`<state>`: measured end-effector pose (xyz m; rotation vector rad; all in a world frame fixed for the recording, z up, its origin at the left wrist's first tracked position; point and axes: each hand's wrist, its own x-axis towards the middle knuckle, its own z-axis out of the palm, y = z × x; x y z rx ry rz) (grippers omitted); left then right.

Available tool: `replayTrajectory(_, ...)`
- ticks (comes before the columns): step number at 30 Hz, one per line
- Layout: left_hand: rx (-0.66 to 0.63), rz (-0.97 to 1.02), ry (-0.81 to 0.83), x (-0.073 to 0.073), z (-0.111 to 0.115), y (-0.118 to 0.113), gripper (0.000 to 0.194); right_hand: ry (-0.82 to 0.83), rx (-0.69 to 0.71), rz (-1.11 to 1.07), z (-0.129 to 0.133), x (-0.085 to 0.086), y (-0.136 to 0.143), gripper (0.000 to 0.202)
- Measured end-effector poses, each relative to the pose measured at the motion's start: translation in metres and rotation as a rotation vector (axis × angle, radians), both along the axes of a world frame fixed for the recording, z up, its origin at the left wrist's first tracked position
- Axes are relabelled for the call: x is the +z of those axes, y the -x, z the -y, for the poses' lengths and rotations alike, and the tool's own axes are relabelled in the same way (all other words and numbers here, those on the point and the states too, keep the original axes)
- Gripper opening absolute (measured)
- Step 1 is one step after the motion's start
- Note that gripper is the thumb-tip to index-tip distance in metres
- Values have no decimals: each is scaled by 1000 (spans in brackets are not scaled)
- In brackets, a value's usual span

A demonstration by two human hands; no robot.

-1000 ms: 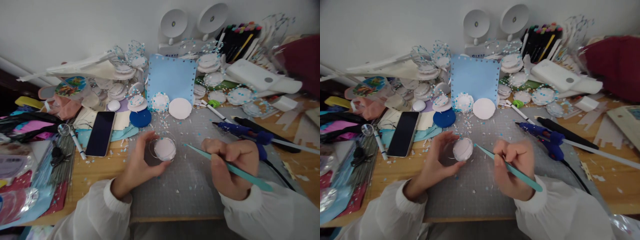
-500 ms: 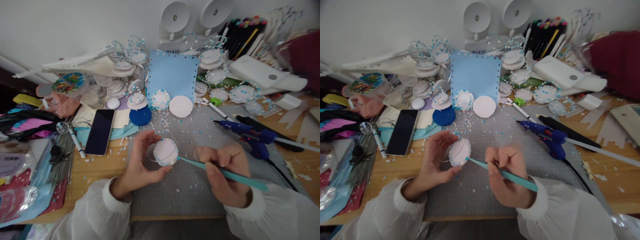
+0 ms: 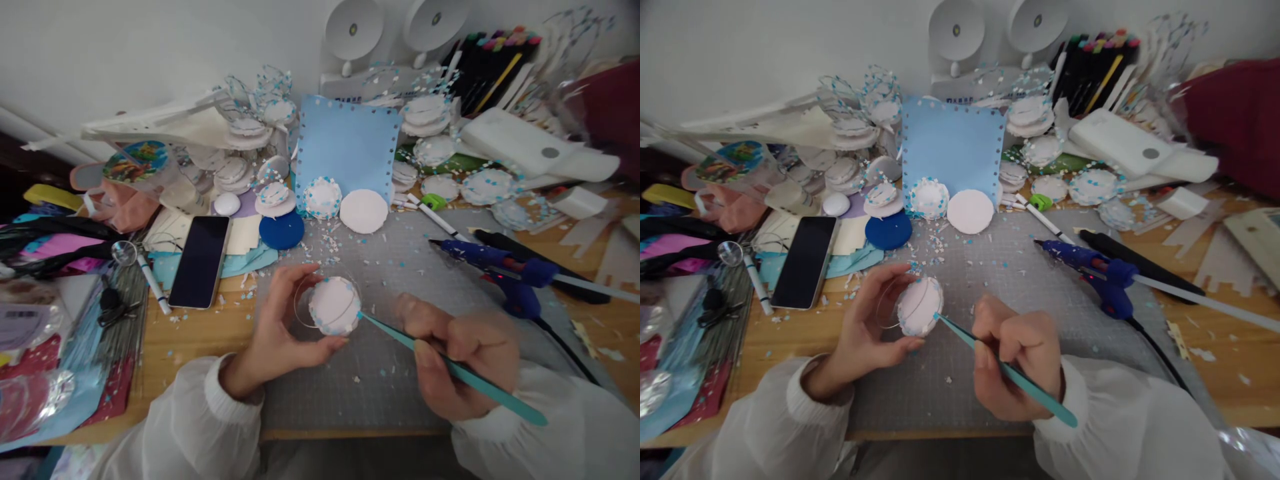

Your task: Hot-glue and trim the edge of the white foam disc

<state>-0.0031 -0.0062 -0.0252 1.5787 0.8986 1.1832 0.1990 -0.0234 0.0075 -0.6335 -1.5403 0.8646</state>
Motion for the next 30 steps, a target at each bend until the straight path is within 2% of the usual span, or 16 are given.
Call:
replayTrajectory(8, -55, 54, 40, -2, 1, -2, 79, -65, -34, 62, 1, -2, -2, 32)
replayTrajectory(15, -65, 68, 86, 0, 0, -1, 72, -162, 44, 276, -2, 11, -9, 37)
replayTrajectory(20, -60, 77, 80, -2, 0, -2, 71, -216, 41, 389, 0, 11, -12, 39)
replayTrajectory(30, -60, 96, 94, 0, -1, -3, 68, -254, 10, 429, 0, 7, -10, 37)
